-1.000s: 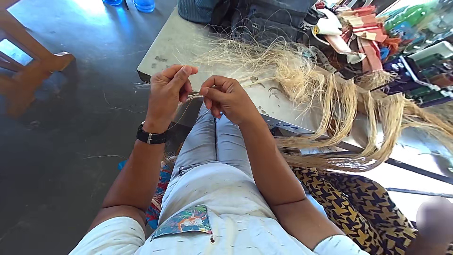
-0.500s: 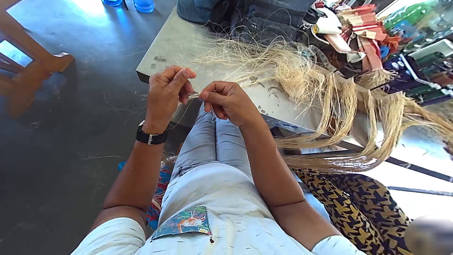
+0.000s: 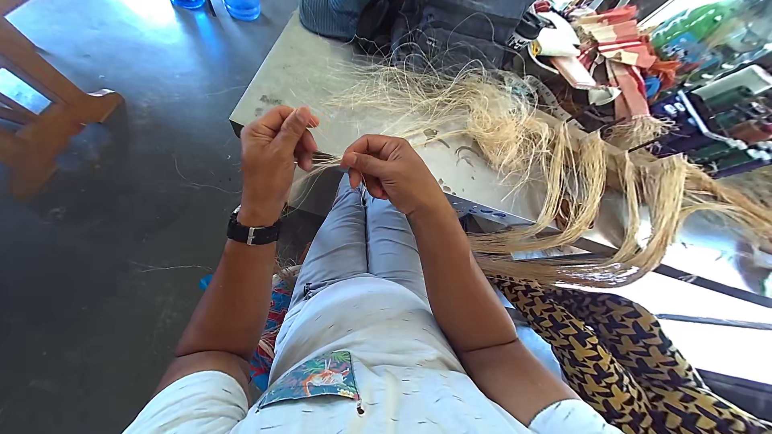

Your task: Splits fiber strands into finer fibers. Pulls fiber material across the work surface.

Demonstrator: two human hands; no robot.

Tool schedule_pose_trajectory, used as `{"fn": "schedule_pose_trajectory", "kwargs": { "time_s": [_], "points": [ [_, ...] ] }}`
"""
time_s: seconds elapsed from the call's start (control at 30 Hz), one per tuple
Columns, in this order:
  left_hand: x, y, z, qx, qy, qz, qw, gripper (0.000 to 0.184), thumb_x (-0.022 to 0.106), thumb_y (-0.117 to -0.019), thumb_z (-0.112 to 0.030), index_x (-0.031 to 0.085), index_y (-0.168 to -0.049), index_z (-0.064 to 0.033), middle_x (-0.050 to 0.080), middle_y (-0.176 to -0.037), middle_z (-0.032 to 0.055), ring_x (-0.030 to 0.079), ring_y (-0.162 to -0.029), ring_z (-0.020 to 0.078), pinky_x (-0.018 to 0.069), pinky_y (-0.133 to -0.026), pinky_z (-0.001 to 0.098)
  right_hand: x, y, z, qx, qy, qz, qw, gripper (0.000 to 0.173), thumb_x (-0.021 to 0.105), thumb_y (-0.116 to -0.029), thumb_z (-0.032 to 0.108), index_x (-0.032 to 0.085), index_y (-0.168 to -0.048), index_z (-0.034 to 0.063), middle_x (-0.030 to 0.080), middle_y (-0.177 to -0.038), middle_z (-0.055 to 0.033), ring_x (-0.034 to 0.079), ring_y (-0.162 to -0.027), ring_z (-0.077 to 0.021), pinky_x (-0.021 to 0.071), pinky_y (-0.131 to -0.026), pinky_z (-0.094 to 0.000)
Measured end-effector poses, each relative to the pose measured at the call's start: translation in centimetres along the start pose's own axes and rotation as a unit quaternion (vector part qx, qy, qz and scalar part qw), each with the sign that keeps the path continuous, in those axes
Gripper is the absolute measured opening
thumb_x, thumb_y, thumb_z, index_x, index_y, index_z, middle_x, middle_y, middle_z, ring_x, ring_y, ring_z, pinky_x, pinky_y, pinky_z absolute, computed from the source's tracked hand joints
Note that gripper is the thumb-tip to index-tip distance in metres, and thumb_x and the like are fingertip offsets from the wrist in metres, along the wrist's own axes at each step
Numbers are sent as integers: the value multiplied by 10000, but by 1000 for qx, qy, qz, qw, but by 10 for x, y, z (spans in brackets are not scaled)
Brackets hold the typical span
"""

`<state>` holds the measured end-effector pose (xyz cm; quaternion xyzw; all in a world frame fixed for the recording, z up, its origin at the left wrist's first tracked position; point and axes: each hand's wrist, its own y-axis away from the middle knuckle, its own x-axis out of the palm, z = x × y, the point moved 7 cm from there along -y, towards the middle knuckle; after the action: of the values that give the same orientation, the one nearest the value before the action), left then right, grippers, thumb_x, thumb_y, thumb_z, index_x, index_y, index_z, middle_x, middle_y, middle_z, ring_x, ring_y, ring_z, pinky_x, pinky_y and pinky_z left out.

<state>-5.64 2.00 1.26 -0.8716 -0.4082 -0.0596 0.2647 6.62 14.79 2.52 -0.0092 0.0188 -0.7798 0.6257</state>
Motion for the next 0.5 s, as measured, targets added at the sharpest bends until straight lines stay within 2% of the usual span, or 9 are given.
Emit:
{"fn": "schedule_pose_trajectory", "kwargs": {
  "time_s": [0.07, 0.17, 0.23, 0.33, 0.4, 0.5],
  "points": [
    [-13, -1, -2, 21, 8, -44, 999, 201, 498, -1088, -185, 664, -1030, -87, 640, -707, -51, 583, -549, 59, 527, -518, 220, -2, 0, 0, -6, -5, -10, 1000, 121, 597, -1031, 66, 673, -988, -17, 670, -697, -43, 464, -448, -11, 342, -384, -146],
    [-34, 2, -4, 45, 12, -120, 992, 261, 377, -1127, -235, 596, -1155, -94, 620, -723, -54, 560, -534, 63, 510, -504, 217, -5, 0, 2, -19, -8, -29, 999, 126, 588, -1034, 63, 674, -995, -21, 673, -712, -50, 462, -452, -16, 343, -386, -150],
    [-38, 7, -5, 46, -2, -129, 991, 296, 351, -1133, -255, 601, -1145, -97, 605, -714, -63, 549, -533, 59, 504, -507, 216, -5, -1, 4, -26, -11, -41, 999, 128, 584, -1035, 57, 678, -1000, -22, 675, -719, -50, 463, -454, -15, 347, -389, -148],
    [-13, 16, -7, 22, -66, -4, 998, 303, 407, -1114, -224, 658, -1156, -61, 618, -737, -56, 561, -578, 51, 514, -543, 224, -1, -3, 7, -40, 4, -39, 998, 121, 593, -1032, 61, 679, -1007, -20, 677, -721, -43, 470, -458, -19, 358, -395, -150],
    [10, 22, -5, 4, -82, 73, 994, 264, 486, -1088, -179, 671, -1191, -22, 649, -788, -5, 570, -582, 73, 511, -519, 233, 3, -5, 8, -53, 15, -35, 998, 114, 605, -1025, 58, 682, -1001, -22, 679, -712, -41, 481, -462, -19, 364, -396, -154],
    [23, 22, 1, 7, -50, 78, 996, 185, 568, -1054, -127, 692, -1117, -6, 670, -805, 21, 573, -567, 73, 494, -483, 210, 6, -6, 9, -66, 19, -36, 997, 111, 622, -1016, 52, 687, -988, -33, 676, -706, -46, 489, -466, -23, 371, -397, -155]
  ]
}}
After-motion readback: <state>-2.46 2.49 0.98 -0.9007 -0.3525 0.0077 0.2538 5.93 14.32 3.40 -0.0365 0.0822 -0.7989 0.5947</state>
